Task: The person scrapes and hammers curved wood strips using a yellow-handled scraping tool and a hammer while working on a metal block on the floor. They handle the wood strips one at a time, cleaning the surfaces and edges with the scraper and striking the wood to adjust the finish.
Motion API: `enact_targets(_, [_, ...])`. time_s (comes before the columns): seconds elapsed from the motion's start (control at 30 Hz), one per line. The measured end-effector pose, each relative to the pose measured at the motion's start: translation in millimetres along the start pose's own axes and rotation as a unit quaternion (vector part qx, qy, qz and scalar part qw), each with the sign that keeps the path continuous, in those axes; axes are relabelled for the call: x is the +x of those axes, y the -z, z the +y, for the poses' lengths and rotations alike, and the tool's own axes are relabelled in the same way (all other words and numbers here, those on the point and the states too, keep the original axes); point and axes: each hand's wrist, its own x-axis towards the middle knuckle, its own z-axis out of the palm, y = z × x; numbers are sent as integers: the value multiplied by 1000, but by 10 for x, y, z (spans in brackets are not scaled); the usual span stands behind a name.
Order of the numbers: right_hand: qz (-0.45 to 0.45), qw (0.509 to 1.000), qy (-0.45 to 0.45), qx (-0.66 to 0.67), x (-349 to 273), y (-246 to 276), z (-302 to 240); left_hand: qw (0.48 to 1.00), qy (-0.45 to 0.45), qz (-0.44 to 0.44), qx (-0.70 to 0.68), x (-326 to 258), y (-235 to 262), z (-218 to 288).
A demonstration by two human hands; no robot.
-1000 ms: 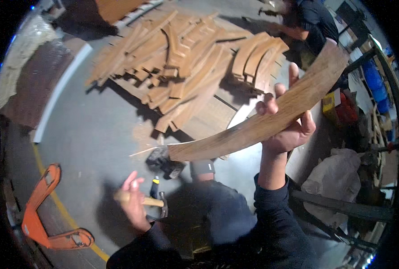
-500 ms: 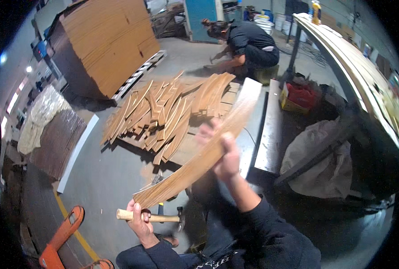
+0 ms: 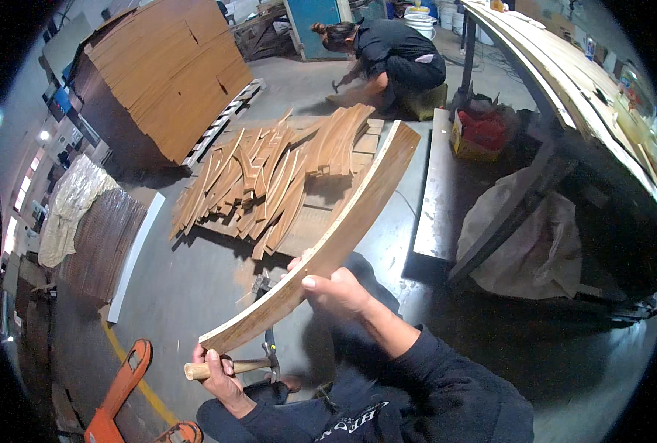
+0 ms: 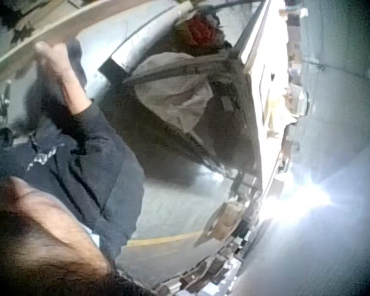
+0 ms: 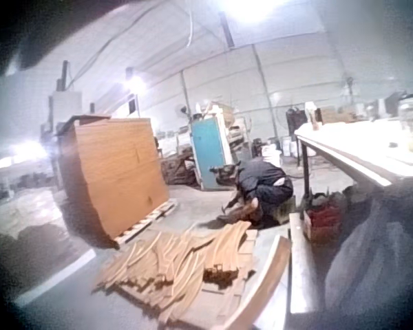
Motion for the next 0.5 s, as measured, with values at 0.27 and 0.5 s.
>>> enact_targets(0.27, [-38,994,42,88,-158,115,61,998,-38,-35,24,-254,-77,165])
enact_targets(0.5, [-227,970,89,-26,-245,101,-143,982,-143,2,123,-420,-113,360])
